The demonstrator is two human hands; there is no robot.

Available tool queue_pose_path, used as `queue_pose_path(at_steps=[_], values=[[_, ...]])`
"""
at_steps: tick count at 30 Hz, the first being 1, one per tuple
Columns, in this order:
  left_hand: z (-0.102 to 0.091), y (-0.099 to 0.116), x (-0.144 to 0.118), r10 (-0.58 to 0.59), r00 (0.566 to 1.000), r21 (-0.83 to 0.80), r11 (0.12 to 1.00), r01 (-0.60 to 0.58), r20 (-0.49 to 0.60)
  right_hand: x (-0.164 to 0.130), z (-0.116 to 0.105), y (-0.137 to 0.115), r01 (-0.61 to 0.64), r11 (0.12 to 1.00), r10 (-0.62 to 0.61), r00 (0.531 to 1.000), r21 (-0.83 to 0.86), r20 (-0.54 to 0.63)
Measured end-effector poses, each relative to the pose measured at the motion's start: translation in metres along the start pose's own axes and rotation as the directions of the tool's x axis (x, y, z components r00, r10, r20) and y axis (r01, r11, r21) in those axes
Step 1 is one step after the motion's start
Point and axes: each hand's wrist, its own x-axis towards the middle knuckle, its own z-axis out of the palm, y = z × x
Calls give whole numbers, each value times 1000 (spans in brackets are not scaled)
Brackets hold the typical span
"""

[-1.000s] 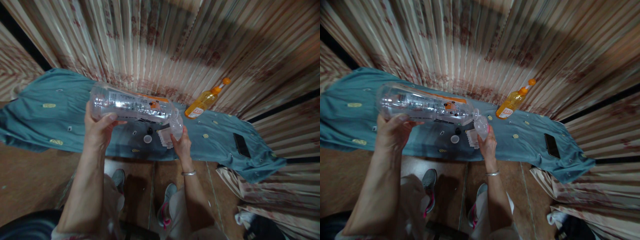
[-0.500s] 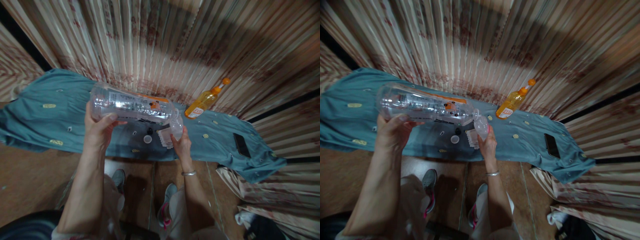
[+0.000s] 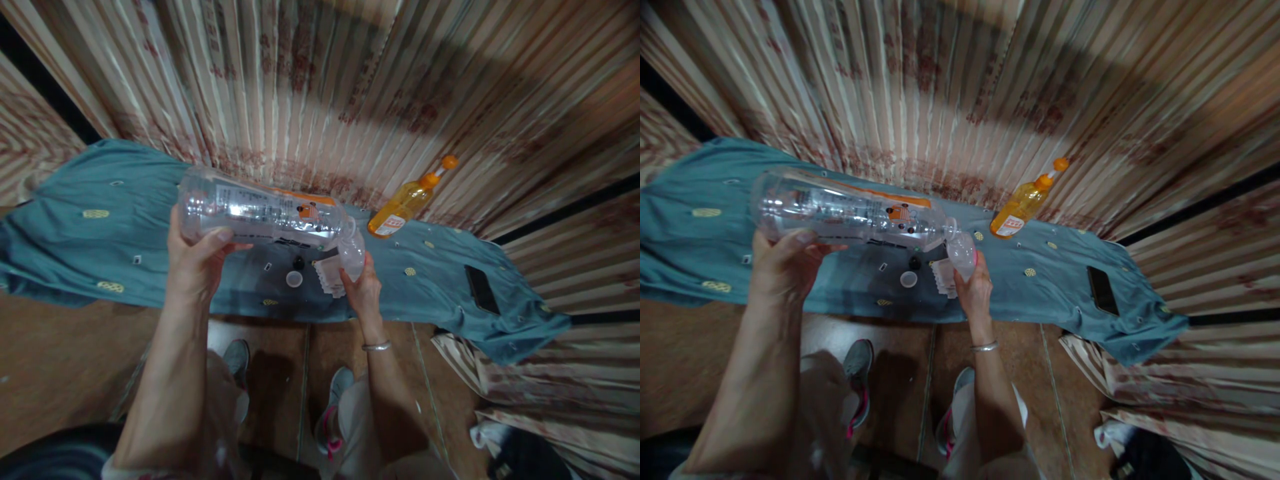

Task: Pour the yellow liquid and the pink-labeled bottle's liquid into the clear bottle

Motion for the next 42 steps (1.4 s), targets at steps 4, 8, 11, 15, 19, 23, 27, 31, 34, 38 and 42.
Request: queue_pose_path(at_steps=[4, 8, 11, 15, 19, 23, 27, 31, 34, 38, 42], values=[[-1, 0, 0, 2, 1000, 19, 1000, -3, 18, 0, 0, -1, -3, 1000, 4, 1000, 9, -16], [-1, -1, 0, 5, 1000, 17, 1000, -5, 14, 1, 0, -1, -5, 1000, 5, 1000, 17, -10], [-1, -1, 0, 19, 999, 25, 1000, -19, 27, 1, 0, -1, 1, 1000, -1, 1000, 11, -10], [-1, -1, 0, 18, 999, 19, 1000, -18, 32, 0, 1, 0, 8, 1000, -8, 1000, -1, -23], [-1, -1, 0, 1, 1000, 26, 1000, -1, 25, 0, 0, -1, 6, 1000, -6, 1000, 4, -13], [-1, 0, 0, 7, 1000, 19, 1000, -7, 19, 1, -1, -2, 5, 1000, -5, 1000, 7, -11], [-2, -1, 1, 12, 1000, 34, 999, -13, 28, 0, -1, -2, 11, 1000, -11, 1000, 1, -12], [-3, -2, 1, 18, 999, 38, 999, -19, 31, 0, -1, -2, 7, 1000, -7, 1000, 14, -13], [-4, -2, 0, 7, 999, 36, 999, -9, 41, 0, -2, -3, 0, 1000, 1, 1000, 15, -13], [-3, -2, 0, 14, 1000, 27, 1000, -15, 24, 1, -2, -2, -1, 1000, 1, 1000, 10, -6], [-3, -3, 1, 18, 1000, 28, 999, -18, 14, 1, -1, -2, 2, 1000, -2, 1000, 2, -8]])
